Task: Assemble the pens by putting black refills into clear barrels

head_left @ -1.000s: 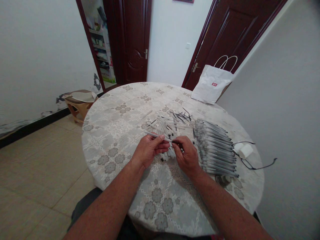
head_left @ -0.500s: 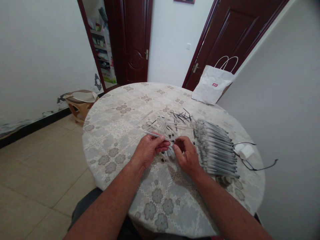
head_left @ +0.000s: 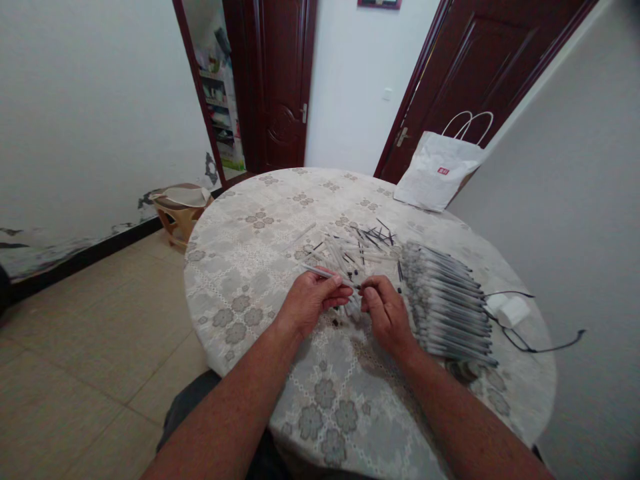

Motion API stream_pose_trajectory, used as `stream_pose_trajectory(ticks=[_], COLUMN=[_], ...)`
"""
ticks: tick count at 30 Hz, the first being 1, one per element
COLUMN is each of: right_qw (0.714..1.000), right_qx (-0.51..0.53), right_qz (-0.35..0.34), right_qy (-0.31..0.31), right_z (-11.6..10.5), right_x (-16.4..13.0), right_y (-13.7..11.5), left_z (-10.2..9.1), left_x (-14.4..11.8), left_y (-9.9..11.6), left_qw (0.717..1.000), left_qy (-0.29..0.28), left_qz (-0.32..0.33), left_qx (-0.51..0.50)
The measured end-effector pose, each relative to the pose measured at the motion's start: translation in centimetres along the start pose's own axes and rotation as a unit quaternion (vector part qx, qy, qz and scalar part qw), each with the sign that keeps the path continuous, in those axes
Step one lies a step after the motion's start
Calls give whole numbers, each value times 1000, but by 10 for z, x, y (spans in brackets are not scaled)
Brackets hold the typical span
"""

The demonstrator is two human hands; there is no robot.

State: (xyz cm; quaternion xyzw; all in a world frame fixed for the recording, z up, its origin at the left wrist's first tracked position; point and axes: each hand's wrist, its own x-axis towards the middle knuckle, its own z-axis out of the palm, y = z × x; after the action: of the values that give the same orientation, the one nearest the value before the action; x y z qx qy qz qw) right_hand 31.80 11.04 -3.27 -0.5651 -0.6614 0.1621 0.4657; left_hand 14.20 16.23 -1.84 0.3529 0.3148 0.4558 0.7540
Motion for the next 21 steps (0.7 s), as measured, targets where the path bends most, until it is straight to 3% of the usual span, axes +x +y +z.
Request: stream_pose_trajectory(ticks=[6, 11, 21], right_qw=[999, 998, 999], right_qx=[-39, -22, -37], right_qz=[-12, 20, -4], right_qy=[-15, -47, -15], right_z=[2, 5, 2], right_x=[0, 0, -2], right_y=[-2, 2, -2], left_z=[0, 0, 0], left_x=[-2, -2, -1], left_y=[0, -2, -2], left_qw=[1000, 1000, 1000], left_qy=[-5, -14, -9], left_qz=[1, -8, 1], left_qx=[3, 5, 11])
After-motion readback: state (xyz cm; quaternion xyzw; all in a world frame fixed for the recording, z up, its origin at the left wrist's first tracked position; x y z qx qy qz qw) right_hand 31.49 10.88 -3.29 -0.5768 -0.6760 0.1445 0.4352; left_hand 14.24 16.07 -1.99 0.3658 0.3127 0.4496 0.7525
